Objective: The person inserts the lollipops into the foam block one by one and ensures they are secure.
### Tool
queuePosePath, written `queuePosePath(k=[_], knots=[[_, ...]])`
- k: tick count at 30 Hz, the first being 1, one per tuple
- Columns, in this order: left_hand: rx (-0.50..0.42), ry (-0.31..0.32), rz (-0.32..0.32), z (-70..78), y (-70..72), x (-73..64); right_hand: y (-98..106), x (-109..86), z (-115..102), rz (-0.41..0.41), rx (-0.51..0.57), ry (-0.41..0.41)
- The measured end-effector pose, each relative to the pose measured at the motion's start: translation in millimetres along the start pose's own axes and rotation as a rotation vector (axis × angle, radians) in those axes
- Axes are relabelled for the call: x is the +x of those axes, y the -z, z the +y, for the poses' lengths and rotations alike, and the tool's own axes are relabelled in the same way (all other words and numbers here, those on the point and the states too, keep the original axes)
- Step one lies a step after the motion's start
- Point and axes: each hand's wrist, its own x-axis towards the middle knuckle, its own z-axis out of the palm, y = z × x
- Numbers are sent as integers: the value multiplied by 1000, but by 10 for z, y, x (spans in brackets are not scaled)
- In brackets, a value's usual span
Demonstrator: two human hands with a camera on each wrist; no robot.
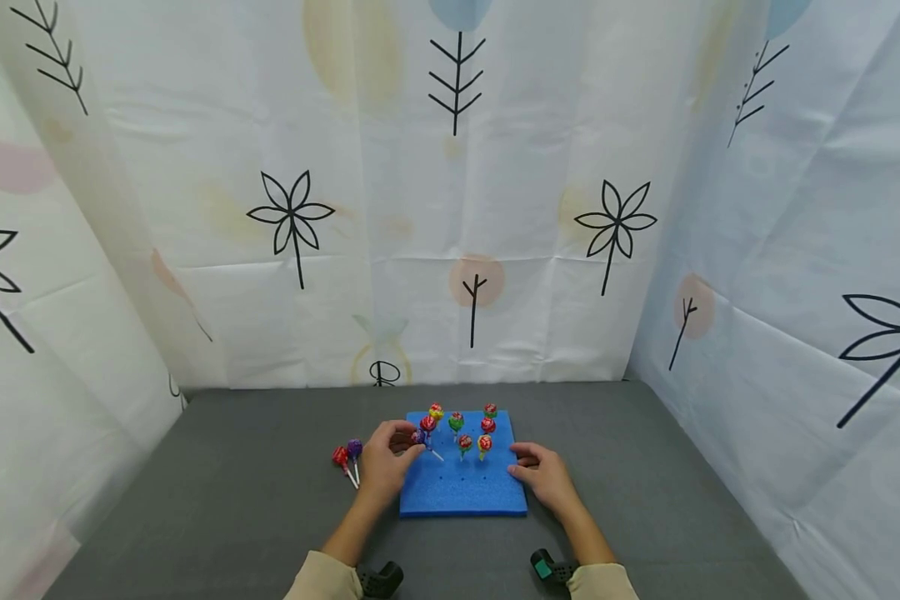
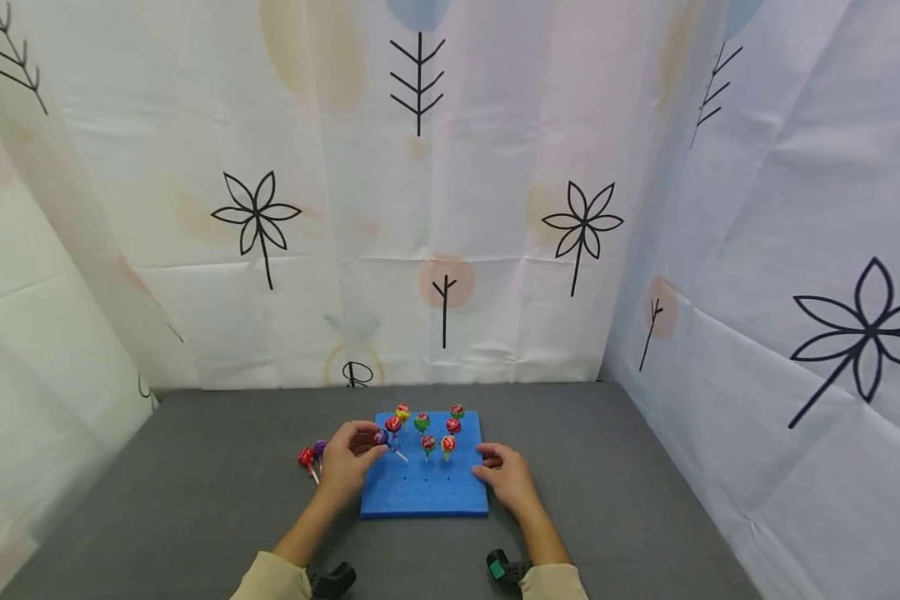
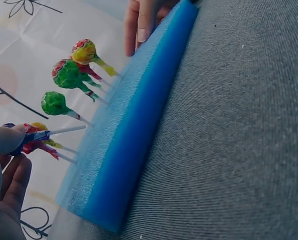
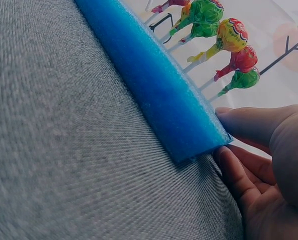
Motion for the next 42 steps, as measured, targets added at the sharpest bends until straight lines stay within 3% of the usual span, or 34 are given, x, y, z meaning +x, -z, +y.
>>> queuePosePath(k=[13, 21, 30, 42], knots=[[102, -65, 3, -34, -68, 10, 6, 7, -3, -5, 2, -1], [114, -219, -7, 19, -102, 40, 6, 5, 9, -2, 0, 2], [230, -310, -39, 44, -151, 80, 7, 4, -6, -8, 7, -17], [400, -332, -100, 124, -164, 88, 5, -11, -1, -17, -1, -12]])
